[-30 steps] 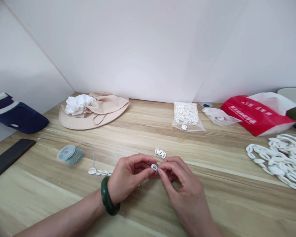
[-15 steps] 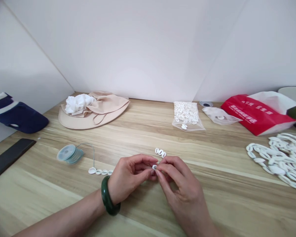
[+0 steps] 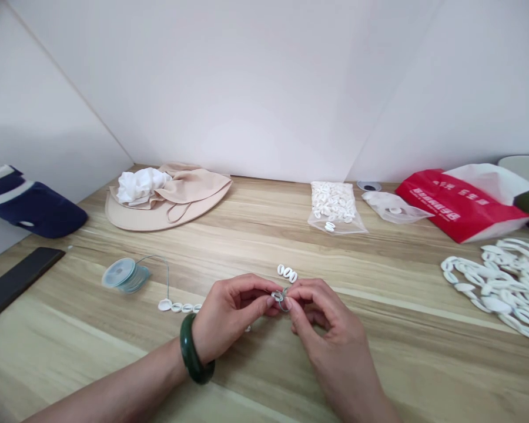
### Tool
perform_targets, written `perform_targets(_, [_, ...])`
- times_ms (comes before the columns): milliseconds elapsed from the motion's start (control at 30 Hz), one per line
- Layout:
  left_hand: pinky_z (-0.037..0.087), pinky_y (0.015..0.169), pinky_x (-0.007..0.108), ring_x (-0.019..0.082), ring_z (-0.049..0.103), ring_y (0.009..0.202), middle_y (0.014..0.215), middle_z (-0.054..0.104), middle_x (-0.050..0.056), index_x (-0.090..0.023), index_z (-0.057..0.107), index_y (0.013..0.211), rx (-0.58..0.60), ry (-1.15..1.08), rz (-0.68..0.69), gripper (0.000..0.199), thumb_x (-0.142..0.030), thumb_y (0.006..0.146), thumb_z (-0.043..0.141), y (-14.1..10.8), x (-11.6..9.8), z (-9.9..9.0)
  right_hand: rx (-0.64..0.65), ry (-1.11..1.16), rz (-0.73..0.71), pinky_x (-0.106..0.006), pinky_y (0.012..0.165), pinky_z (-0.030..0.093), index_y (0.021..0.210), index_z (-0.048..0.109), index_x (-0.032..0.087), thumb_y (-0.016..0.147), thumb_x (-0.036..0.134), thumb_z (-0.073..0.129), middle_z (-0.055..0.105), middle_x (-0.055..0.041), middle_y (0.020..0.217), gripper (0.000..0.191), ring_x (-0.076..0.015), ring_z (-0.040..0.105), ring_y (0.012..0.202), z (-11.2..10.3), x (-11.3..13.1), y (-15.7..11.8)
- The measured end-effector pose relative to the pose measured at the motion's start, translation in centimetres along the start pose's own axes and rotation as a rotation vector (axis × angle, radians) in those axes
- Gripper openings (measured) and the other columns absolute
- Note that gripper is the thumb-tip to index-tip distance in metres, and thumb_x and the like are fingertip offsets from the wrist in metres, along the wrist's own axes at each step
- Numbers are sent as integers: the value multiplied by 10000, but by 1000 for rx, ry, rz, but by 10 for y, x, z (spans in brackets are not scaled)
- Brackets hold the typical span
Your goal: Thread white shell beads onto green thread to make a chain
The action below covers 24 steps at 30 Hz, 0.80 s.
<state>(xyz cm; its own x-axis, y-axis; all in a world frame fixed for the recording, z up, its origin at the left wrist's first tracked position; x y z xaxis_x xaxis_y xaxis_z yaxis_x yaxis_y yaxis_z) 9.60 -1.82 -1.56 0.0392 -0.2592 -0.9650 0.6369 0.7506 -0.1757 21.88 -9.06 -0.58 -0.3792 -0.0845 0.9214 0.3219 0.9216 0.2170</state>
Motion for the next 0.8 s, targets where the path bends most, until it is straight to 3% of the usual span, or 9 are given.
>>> perform_targets(200, [540, 742, 307, 188, 652, 763, 839, 705, 89, -120, 702, 879, 7, 31, -22, 221, -282, 730, 686, -1, 0, 0, 13, -11, -18, -207, 534, 547, 789, 598, 214, 823, 219, 574, 584, -34, 862, 42, -131, 602, 673, 1, 2, 1])
perform_targets(333, [548, 672, 284, 155, 635, 648, 706, 684, 51, -126, 695, 763, 3, -5, -23, 196, -320, 743, 673, -1, 0, -1, 49, -76, -60, -209, 530, 539, 757, 584, 209, 826, 210, 562, 589, -41, 838, 73, -139, 608, 678, 4, 6, 1])
perform_targets(533, [551, 656, 276, 153, 635, 626, 673, 685, 40, -130, 693, 726, -29, -9, -49, 215, -343, 742, 668, -1, 0, -1, 16, -111, -8, -184, 539, 547, 885, 583, 235, 820, 223, 580, 633, 7, 782, 67, -107, 631, 581, 2, 2, -2])
perform_targets(700, [549, 654, 270, 151, 641, 622, 686, 691, 43, -124, 696, 727, -15, -12, -52, 200, -322, 743, 670, -3, 1, 0, -14, -247, -149, -201, 573, 530, 852, 593, 231, 804, 197, 595, 633, 0, 791, 59, -116, 617, 630, 3, 11, -2])
perform_targets(800, [551, 658, 276, 154, 647, 625, 693, 695, 48, -121, 694, 720, -1, -22, -54, 197, -314, 748, 667, -4, 1, 1, -10, -263, -150, -225, 592, 521, 820, 593, 227, 830, 203, 559, 630, -7, 763, 43, -135, 618, 662, 3, 10, -2])
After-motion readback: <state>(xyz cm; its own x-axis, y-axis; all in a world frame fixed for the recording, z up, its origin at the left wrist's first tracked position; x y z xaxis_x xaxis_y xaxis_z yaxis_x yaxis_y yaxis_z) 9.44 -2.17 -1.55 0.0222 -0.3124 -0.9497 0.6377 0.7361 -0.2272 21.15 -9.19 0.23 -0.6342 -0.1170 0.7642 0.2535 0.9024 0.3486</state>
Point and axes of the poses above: each hand's wrist, its own y-axis towards the middle knuckle, its own z-axis out of the palm, x = y × z, the point moved 5 cm from there along y, towards the middle knuckle
